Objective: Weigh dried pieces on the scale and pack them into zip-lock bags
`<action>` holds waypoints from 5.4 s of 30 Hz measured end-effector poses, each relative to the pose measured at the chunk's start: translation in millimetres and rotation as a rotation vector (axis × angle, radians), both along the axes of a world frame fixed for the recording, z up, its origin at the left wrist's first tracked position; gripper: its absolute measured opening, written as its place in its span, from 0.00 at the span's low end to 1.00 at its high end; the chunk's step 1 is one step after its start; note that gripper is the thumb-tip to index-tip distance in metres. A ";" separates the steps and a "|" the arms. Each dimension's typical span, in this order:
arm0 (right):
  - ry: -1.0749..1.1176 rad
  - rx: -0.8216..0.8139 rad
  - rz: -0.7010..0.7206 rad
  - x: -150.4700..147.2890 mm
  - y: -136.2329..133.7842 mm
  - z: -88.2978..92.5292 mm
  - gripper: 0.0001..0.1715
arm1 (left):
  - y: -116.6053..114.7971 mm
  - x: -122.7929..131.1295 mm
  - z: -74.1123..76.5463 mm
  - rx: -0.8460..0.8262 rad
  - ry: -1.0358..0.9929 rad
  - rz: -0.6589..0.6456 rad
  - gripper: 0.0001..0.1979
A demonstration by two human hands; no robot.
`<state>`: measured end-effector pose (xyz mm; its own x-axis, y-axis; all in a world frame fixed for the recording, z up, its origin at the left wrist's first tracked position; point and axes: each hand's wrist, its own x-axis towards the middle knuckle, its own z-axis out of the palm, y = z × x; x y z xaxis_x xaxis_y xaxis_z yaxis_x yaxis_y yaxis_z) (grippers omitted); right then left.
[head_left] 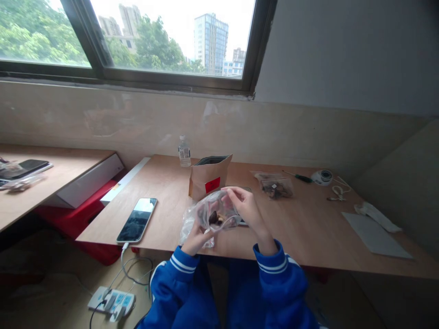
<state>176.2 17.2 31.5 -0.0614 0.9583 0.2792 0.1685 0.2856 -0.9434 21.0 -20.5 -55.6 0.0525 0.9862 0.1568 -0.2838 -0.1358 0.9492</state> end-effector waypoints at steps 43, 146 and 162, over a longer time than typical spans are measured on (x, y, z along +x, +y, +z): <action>0.108 0.469 0.008 -26.7 102.0 14.4 0.12 | 43.5 -10.9 -64.2 -0.396 -0.363 0.273 0.21; -0.257 -0.068 0.441 -8.7 45.8 -59.6 0.08 | 38.0 -10.5 -66.2 -0.284 -0.227 0.147 0.18; -0.142 0.524 -0.009 -22.0 99.1 50.7 0.15 | 40.7 -11.0 -75.6 -0.266 -0.077 0.164 0.17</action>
<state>154.1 116.4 82.2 -0.1260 0.6936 0.7092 0.2885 0.7096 -0.6428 10.0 20.2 -131.1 -0.1129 0.9874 -0.1107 -0.3514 0.0645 0.9340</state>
